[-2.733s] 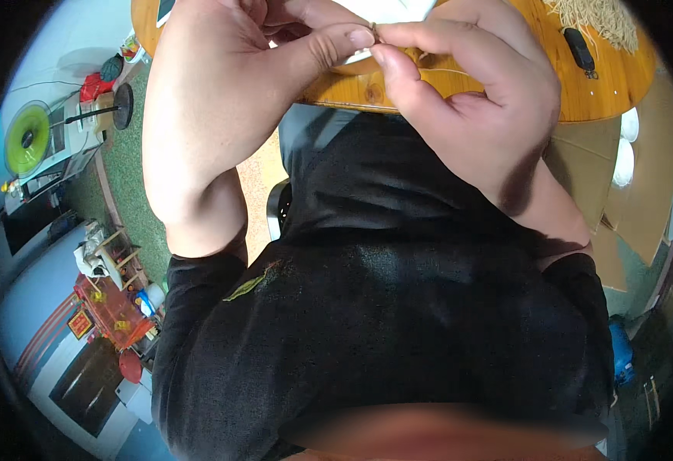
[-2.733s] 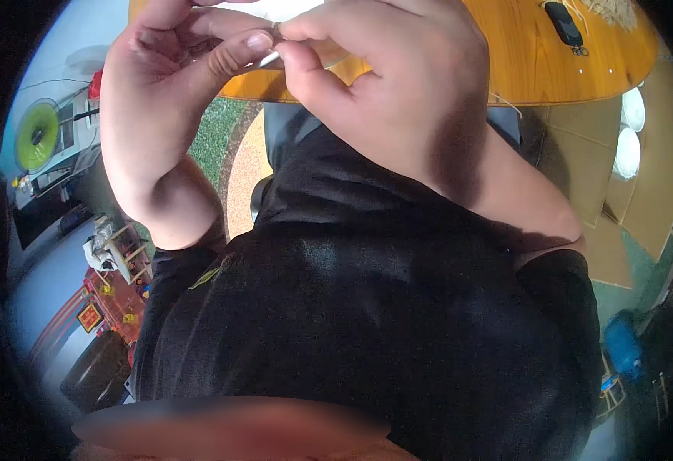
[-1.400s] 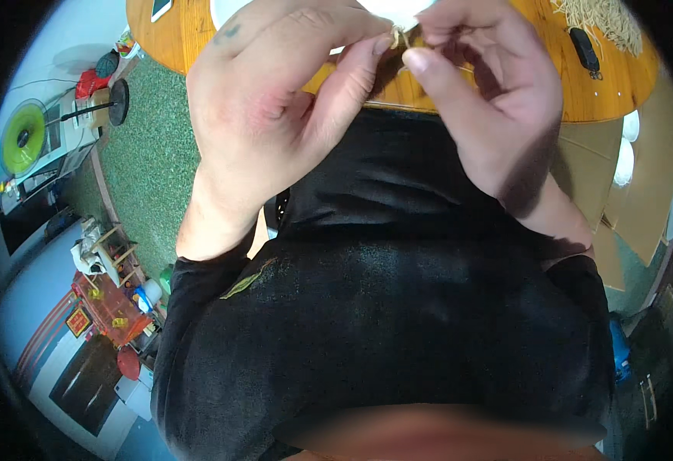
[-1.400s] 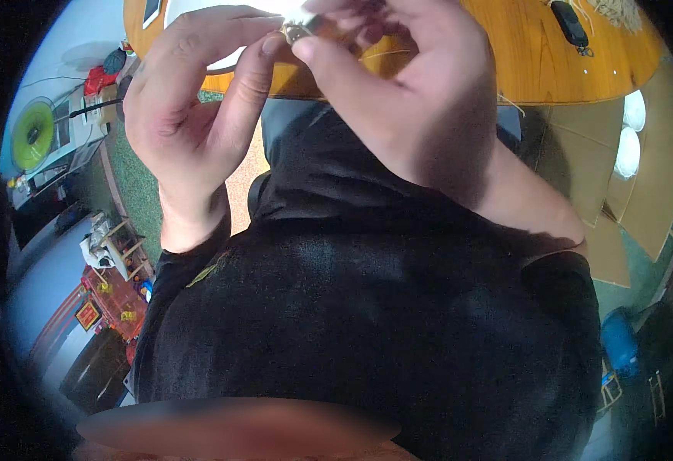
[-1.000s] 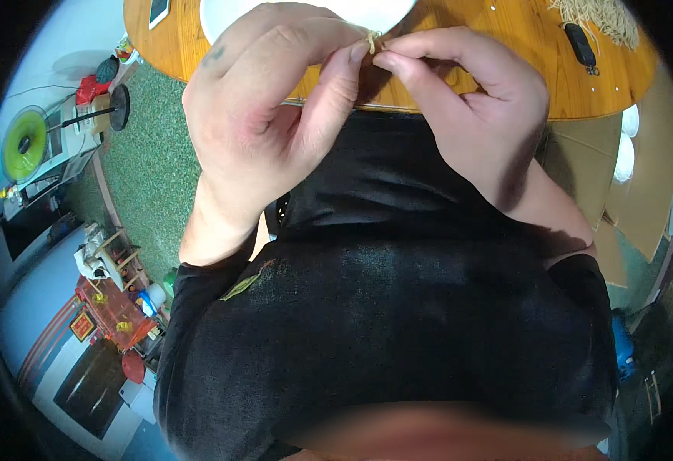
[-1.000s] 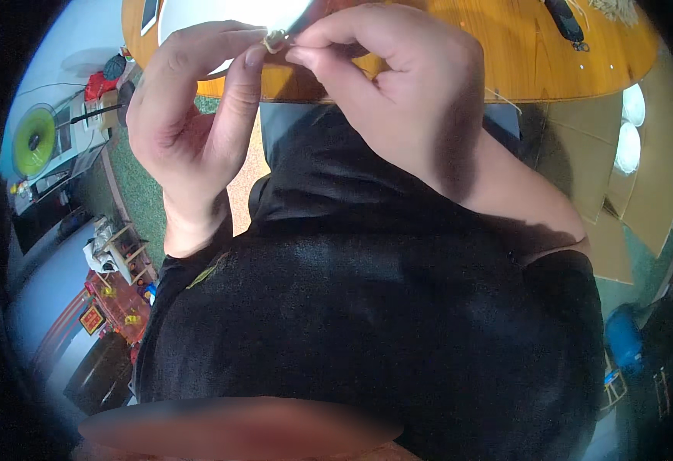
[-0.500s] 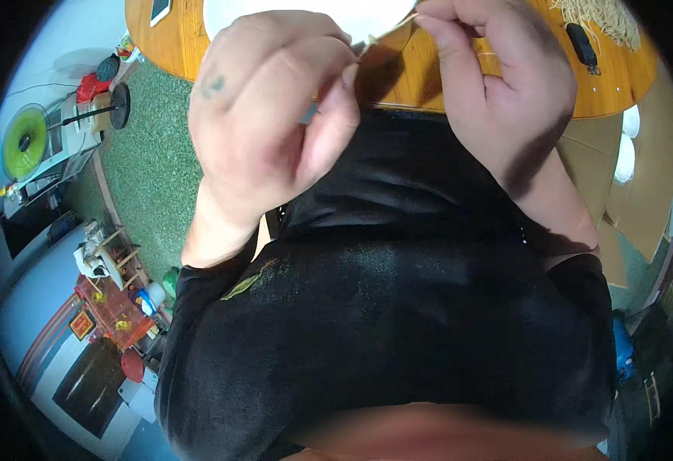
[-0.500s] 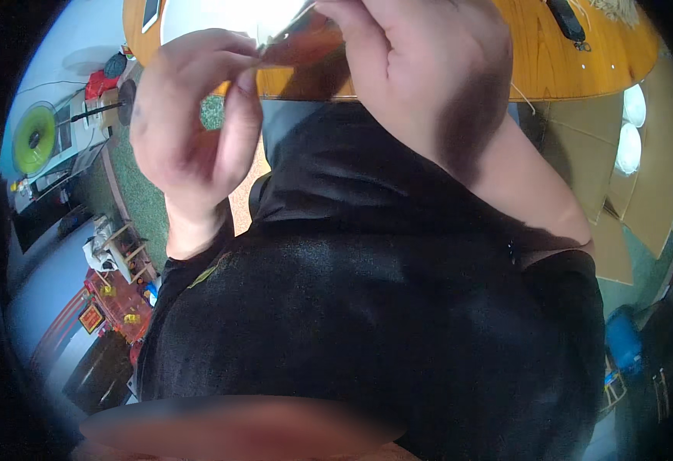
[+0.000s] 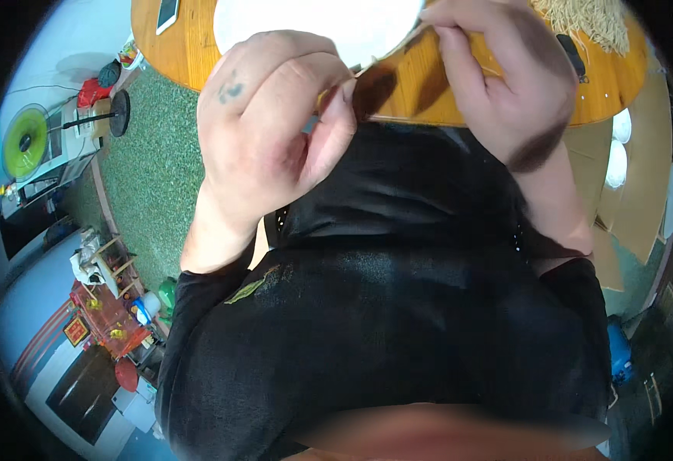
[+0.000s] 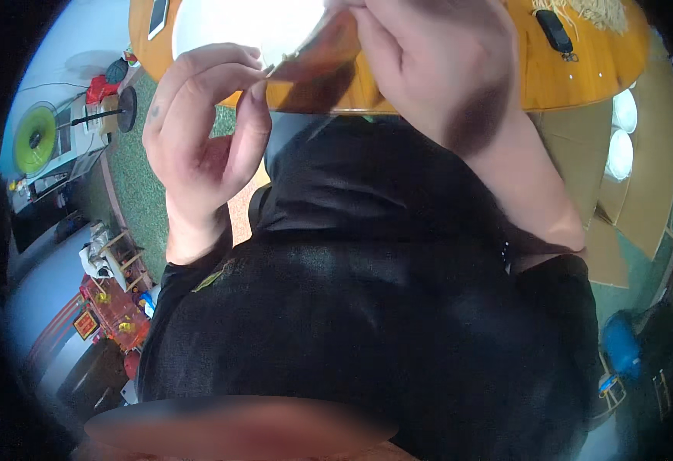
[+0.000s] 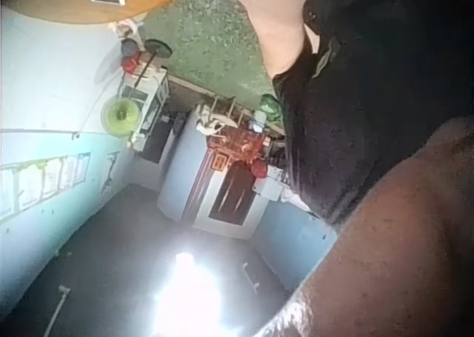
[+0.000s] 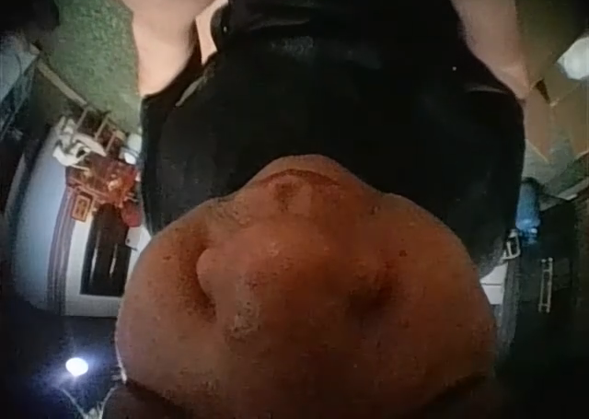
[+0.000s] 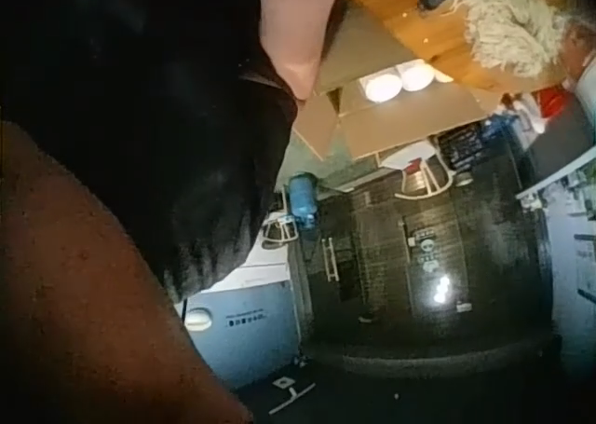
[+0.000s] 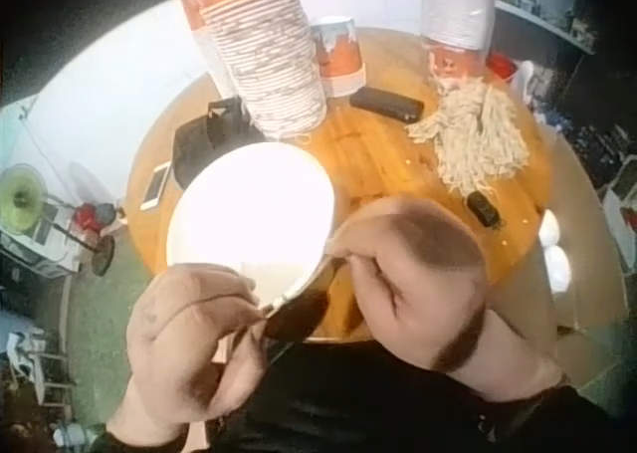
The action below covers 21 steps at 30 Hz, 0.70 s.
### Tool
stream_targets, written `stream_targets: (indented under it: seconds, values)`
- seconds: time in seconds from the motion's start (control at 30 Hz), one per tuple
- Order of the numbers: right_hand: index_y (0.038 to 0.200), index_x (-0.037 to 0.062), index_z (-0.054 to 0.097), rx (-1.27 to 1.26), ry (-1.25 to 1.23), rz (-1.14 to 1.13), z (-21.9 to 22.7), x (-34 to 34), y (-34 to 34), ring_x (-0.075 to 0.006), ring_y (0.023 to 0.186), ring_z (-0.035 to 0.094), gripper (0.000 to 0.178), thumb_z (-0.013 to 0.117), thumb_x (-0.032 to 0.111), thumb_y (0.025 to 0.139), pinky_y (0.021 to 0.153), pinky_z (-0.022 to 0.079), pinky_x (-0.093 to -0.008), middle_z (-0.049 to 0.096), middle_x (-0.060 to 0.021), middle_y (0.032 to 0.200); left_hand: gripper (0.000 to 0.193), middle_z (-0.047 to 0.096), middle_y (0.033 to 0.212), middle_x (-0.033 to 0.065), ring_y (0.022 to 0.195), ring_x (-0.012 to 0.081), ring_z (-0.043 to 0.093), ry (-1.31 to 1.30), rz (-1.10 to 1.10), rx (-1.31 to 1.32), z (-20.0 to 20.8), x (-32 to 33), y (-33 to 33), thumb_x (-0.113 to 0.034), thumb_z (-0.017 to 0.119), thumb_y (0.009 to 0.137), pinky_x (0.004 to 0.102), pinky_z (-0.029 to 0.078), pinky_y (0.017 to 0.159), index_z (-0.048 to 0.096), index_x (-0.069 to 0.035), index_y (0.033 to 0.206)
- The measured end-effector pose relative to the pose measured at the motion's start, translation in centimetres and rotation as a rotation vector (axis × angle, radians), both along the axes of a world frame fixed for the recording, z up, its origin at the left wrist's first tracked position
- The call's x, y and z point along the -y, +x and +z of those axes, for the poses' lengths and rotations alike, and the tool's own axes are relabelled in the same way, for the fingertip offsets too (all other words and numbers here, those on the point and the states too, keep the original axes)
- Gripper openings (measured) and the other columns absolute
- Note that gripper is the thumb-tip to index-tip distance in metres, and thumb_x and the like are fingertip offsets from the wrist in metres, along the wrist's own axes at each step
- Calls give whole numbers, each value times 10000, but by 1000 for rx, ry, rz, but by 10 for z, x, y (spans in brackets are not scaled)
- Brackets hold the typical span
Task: Attaching string handles to printed paper buckets at a workstation.
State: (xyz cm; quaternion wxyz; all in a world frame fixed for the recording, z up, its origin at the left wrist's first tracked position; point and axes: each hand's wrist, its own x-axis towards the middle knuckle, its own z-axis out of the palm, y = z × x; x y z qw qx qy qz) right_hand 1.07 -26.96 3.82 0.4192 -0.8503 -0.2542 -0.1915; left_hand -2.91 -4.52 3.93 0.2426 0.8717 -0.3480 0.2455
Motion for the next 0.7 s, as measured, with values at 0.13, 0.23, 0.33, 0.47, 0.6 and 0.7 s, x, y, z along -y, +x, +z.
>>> stream_targets:
  seconds: [0.13,0.23,0.33,0.47,0.6,0.7]
  values:
    - [926,50,704,264,-105,174,11,18,7,-241,907,686,113,704,-11,831,812,538,-373,708,-96,930,99,731,963,147,880,257,719,21,62,-25,7,1,-3,12,749,833,299,543,790,687,10,910]
    - [945,71,719,123,-189,181,46,21,4,-238,925,682,133,747,31,822,807,530,-368,703,-92,938,105,734,989,144,898,245,716,-2,-7,-87,17,7,3,-11,756,847,300,536,800,693,15,926]
    - [1007,88,723,286,-34,282,16,14,22,-243,951,676,192,784,82,826,808,525,-365,701,-84,982,141,737,1036,139,930,225,711,-89,-40,-203,14,9,3,-30,757,868,308,534,826,691,29,977]
    - [1090,85,709,383,51,307,-18,5,35,-236,1026,668,254,789,131,853,877,528,-377,709,-72,1097,157,723,1072,131,963,181,710,-631,137,-710,16,26,1,-2,690,959,275,545,895,651,56,1099]
    - [882,71,723,309,-46,367,14,5,41,-237,785,688,130,805,154,825,717,546,-329,719,-83,866,229,694,865,87,782,125,680,-743,365,-893,50,57,9,27,786,865,250,545,670,595,-15,984]
    - [815,64,703,243,74,384,18,11,41,-234,687,663,133,808,146,816,642,525,-315,700,-84,773,310,672,873,42,807,76,655,-599,318,-899,50,58,17,26,798,874,215,542,693,528,-44,1009]
